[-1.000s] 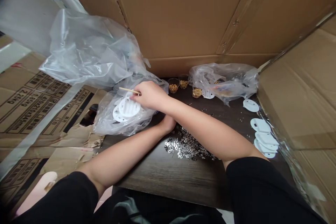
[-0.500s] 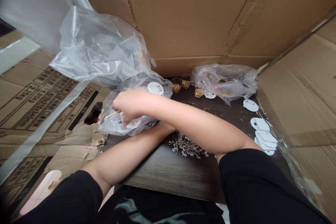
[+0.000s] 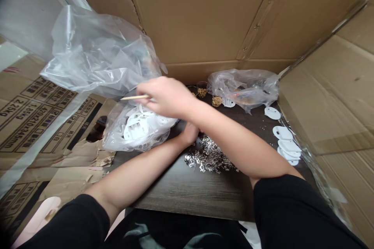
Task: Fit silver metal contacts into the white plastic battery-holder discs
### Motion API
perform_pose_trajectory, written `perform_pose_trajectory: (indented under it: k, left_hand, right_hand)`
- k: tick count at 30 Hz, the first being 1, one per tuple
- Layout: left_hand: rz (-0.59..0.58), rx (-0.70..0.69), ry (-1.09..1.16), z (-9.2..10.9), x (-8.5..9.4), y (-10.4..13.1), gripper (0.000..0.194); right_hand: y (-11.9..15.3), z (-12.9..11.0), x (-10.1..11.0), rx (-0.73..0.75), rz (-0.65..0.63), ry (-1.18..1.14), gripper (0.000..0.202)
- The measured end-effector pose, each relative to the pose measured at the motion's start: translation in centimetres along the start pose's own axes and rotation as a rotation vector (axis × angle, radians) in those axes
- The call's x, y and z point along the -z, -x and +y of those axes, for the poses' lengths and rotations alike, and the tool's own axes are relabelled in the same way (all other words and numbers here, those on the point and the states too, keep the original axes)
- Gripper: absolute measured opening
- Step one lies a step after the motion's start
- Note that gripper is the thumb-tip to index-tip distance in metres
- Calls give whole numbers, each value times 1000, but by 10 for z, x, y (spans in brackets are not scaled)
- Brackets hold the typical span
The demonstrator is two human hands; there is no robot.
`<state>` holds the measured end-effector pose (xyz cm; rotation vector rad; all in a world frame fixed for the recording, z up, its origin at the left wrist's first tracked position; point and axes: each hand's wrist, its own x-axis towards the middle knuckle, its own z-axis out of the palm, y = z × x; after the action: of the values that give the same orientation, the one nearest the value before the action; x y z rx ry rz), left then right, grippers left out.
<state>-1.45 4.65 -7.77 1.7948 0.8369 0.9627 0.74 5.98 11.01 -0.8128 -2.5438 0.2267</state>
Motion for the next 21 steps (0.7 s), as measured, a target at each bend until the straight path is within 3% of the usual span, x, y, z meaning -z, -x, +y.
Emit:
perform_pose_trajectory:
  k: [2,5,8,10,13,18,21]
  left_hand:
    - [4,59,61,6,-1,2,34]
    - [32,86,147,14,0,1,51]
    - [49,94,213,17,1,0,44]
    - [47,101,238,18,2,-1,41]
    - [49,109,257,18,2,-2,41]
    - [54,131,264,18,2,-3,43]
    - [54,144,261,19,2,-4,43]
  right_hand:
    - [29,33,23,-176,65,95,39]
    - [81,95,49,-603,64,201,45]
    - [132,152,64,-797,37,311,34]
    - [159,176,71,-875,-69,428,33]
    - [191,187,81,-916,-97,459,31]
    - [239,181,93,-1116,10,582,38]
    - [269,180,84,-1221,-83,530,22]
